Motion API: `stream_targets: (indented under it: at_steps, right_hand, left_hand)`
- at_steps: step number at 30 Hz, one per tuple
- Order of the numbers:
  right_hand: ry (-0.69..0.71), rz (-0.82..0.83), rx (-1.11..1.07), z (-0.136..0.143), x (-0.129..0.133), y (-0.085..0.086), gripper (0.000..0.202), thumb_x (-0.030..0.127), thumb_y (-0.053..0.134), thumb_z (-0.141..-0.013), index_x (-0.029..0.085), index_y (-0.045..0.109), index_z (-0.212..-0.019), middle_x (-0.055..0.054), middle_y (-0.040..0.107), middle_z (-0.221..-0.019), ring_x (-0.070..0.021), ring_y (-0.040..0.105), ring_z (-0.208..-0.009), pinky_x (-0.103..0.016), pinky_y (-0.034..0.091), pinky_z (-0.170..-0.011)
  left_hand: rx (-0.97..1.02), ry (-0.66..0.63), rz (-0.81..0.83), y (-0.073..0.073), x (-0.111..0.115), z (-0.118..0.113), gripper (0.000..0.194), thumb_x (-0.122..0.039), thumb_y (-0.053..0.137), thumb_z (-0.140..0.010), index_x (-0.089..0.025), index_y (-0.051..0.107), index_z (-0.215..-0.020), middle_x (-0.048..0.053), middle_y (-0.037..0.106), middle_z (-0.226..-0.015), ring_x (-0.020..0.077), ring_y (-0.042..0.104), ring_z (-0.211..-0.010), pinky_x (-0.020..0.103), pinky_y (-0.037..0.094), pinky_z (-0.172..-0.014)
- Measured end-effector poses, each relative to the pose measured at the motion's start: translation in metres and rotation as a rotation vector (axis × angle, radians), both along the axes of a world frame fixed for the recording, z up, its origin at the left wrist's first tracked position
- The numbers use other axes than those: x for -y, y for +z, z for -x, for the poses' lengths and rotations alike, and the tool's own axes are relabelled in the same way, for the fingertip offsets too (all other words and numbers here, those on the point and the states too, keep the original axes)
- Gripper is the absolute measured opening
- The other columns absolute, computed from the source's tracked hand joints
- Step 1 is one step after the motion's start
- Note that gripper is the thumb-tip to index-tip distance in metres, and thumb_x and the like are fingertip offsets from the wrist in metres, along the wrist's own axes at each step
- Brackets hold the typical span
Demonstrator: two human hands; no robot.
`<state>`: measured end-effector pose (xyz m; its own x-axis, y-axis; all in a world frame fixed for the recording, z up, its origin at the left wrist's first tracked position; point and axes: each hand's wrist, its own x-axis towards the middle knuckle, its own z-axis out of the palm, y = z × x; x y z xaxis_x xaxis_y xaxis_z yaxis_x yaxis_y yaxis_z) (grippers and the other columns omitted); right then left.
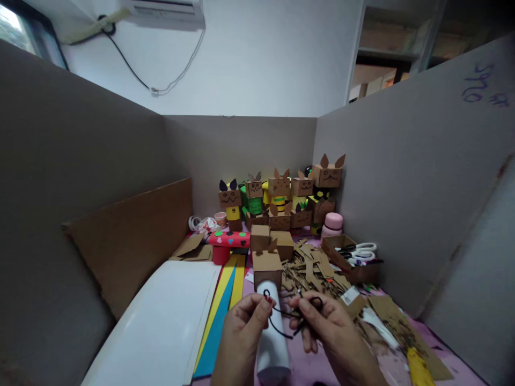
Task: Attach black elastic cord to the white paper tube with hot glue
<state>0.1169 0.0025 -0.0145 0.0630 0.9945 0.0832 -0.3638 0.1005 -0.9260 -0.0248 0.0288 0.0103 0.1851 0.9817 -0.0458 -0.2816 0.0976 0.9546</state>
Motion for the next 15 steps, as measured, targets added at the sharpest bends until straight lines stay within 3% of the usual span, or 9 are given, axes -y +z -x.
stream_targets:
  at_steps: [3,8,15]
  right_hand:
    - [-0.067,-0.006,-0.030,-0.009,-0.002,0.002,0.033,0.045,0.071,-0.072,0.013,0.066,-0.078,0.000,0.066,-0.059,-0.0025,0.052,-0.036,-0.011,0.032,-0.036]
    - [-0.108,0.007,-0.161,-0.013,-0.004,0.009,0.033,0.043,0.075,-0.068,0.014,0.065,-0.079,-0.001,0.068,-0.062,-0.0031,0.054,-0.039,-0.010,0.034,-0.036]
    - [0.022,0.059,-0.097,-0.003,-0.001,0.008,0.041,0.049,0.073,-0.069,0.012,0.064,-0.083,0.001,0.064,-0.051,-0.0037,0.051,-0.032,-0.012,0.033,-0.033]
  left_hand:
    - [0.007,0.052,-0.005,-0.002,-0.003,0.002,0.029,-0.043,0.074,-0.065,-0.016,0.062,-0.061,-0.004,0.051,-0.053,0.0098,0.038,-0.053,0.020,0.032,-0.053]
    - [0.118,0.160,-0.019,0.001,-0.006,0.011,0.029,-0.042,0.078,-0.061,-0.017,0.066,-0.066,-0.003,0.057,-0.061,0.0098,0.043,-0.058,0.019,0.036,-0.059]
    - [-0.074,-0.003,-0.099,-0.001,0.001,0.006,0.028,-0.041,0.073,-0.068,-0.015,0.065,-0.061,-0.002,0.056,-0.056,0.0103,0.043,-0.055,0.020,0.034,-0.055]
